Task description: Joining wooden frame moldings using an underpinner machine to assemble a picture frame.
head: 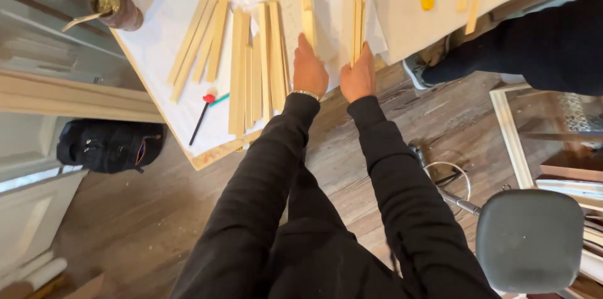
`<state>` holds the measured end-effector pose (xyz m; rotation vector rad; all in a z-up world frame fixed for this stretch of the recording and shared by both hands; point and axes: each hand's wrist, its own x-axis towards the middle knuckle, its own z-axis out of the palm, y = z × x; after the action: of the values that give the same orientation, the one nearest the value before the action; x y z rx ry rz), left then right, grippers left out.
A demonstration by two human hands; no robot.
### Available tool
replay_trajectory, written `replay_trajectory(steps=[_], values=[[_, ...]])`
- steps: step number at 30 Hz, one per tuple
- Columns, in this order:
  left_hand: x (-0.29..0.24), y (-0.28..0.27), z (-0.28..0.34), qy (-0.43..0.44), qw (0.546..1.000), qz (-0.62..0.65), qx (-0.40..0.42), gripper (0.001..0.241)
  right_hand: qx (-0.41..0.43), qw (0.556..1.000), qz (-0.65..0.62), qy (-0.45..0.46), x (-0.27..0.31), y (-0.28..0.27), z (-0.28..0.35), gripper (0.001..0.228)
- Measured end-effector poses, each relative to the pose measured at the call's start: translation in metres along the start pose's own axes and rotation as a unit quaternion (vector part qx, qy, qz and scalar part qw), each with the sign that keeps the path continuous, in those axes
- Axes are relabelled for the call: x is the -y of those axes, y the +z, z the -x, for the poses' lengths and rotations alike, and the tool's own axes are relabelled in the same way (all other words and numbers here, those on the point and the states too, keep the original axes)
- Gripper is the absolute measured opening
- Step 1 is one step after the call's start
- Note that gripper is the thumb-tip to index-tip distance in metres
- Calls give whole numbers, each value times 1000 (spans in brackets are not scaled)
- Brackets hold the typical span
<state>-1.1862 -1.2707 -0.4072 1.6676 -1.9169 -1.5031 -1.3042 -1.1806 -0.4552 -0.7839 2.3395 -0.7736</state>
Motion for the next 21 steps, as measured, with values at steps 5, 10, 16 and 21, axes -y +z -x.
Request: replay_trajectory(steps=[5, 10, 16, 21], values=[[11, 27, -5, 75, 983, -143, -83, 84, -19, 991, 121, -52, 27, 4, 6, 85], [7, 29, 0, 90, 980, -137, -109, 88, -36, 976, 166, -132, 24, 8, 9, 90], [7, -31, 58, 155, 977, -62, -133, 79, -44, 976, 79, -197, 46, -35, 69, 81], [86, -117, 205, 81, 995, -44, 29, 34, 175, 973, -23, -147, 30, -44, 179, 31]])
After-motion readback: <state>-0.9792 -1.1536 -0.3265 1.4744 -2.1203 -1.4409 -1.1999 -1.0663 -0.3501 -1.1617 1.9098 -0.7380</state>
